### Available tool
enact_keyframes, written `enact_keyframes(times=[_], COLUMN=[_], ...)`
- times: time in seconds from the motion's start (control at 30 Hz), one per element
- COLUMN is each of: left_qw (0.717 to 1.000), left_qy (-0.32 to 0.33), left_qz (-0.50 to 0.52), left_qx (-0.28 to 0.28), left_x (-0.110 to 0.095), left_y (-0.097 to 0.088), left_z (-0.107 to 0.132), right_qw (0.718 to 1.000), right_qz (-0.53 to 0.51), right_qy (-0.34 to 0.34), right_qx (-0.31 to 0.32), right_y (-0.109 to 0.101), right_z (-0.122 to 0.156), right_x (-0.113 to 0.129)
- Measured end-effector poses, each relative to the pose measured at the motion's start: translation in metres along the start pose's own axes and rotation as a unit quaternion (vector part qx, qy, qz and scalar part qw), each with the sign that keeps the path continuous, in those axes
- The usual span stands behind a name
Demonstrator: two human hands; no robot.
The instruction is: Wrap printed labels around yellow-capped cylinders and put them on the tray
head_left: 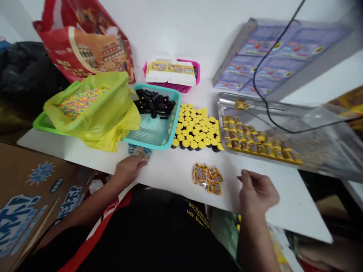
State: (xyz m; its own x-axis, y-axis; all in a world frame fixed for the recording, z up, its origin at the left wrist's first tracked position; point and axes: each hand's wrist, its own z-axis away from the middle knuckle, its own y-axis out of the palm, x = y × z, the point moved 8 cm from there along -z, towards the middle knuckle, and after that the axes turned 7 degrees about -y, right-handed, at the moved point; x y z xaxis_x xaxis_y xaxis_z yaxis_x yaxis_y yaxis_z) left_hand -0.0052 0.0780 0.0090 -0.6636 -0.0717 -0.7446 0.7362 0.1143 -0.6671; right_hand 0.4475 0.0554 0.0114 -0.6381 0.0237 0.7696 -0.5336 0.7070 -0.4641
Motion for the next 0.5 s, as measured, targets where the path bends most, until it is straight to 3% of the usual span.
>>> enact_keyframes(times=[0.07, 0.17, 0.23, 0.3, 0.4, 0.5], left_qw=[0.997, 0.992, 0.991, 0.991, 0.978, 0.963], left_qy=[0.029, 0.055, 0.075, 0.117, 0.188, 0.201], left_qz=[-0.06, -0.113, -0.11, -0.067, 0.022, -0.011], left_qx=[0.024, 0.018, -0.011, -0.015, 0.085, 0.182], left_x=[0.005, -0.003, -0.02, -0.048, -0.098, -0.134], left_y=[0.004, 0.005, 0.005, 0.017, 0.069, 0.132], left_z=[-0.004, -0.005, 0.0, 0.006, 0.009, -0.001], right_qw=[0.997, 0.996, 0.996, 0.994, 0.981, 0.972], right_qz=[-0.06, -0.073, -0.056, -0.039, -0.036, -0.038], right_qy=[0.043, 0.032, -0.011, -0.066, -0.147, -0.189], right_qx=[0.01, 0.047, 0.063, 0.082, 0.125, 0.132], right_y=[0.005, 0.012, 0.011, 0.011, 0.017, 0.019], right_z=[0.011, 0.016, 0.019, 0.025, 0.037, 0.048], right_x=[-0.013, -0.01, 0.005, 0.025, 0.052, 0.063])
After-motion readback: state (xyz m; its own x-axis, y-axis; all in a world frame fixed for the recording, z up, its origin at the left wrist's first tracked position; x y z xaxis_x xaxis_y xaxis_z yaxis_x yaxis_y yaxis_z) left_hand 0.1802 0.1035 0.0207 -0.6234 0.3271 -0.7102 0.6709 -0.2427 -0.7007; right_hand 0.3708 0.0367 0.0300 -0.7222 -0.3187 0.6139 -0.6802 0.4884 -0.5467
